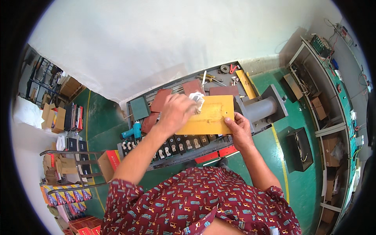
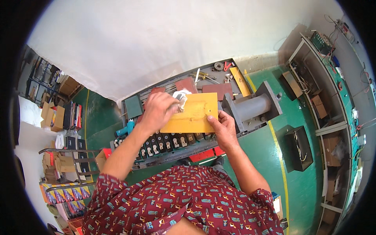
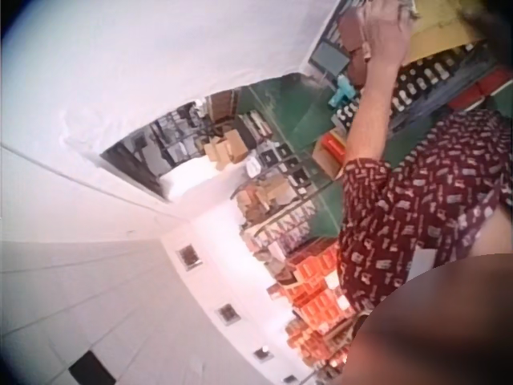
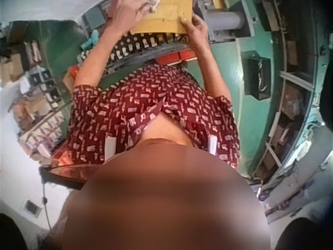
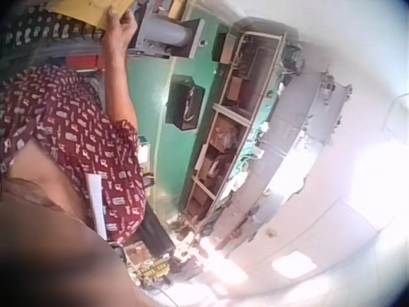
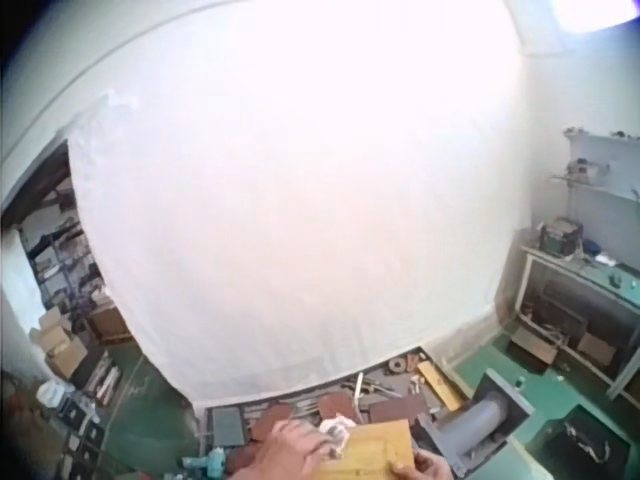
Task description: The person assembles a battery pack by placing rectangular battery cells into a tray, using a hot glue gun to secure them, and inserting colored separator sheets between rows. The person handles multiple cells and separators, arranging them in sequence on the workbench.
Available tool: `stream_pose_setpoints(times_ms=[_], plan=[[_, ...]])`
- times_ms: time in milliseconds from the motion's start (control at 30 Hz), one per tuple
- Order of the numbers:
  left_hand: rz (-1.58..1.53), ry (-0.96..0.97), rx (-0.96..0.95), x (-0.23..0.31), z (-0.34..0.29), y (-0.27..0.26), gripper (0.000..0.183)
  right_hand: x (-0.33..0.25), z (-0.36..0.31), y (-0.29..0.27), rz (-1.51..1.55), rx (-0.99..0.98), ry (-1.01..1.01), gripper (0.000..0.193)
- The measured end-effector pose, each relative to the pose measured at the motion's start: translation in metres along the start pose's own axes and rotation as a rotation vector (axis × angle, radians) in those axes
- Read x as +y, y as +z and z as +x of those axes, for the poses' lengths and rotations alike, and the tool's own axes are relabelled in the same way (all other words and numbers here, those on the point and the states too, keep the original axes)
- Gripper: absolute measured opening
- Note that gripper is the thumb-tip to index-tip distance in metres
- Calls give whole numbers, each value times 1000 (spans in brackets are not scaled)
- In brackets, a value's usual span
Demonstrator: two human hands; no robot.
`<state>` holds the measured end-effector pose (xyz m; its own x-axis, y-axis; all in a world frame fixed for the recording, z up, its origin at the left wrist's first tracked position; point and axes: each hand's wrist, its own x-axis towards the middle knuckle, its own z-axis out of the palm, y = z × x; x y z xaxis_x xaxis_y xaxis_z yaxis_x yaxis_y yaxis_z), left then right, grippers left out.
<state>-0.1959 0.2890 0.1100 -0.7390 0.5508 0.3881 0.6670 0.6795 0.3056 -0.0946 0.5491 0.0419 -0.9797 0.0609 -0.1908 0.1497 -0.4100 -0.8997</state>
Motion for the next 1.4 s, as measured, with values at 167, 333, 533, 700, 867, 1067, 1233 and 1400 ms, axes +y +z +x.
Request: stream_pose_setpoints(times_ms=[167,333,533,700,867,1067,1233,1400], plan=[[-372,-327,140,-77,77,29,20,-9,-14,-31,4,64,-58,33],[-718,-392,264,-124,142,43,48,-4,-36,-59,100,139,-35,37],[-754,-422,-187,-26,71,43,50,-2,-48,-69,153,231,-79,36],[-1476,-616,-161,18,10,47,40,5,-34,-62,147,216,-75,38],[-1415,-659,-266,-4,9,31,43,4,-16,-52,80,181,-60,40],[-1280,-651,-179,-9,19,6,40,-10,7,-36,11,114,-147,45],[-1380,-510,-66,-5,48,-24,51,-38,15,-21,134,63,-92,43],[-1409,-524,-85,22,61,-48,68,-26,14,-20,276,-120,141,46]])
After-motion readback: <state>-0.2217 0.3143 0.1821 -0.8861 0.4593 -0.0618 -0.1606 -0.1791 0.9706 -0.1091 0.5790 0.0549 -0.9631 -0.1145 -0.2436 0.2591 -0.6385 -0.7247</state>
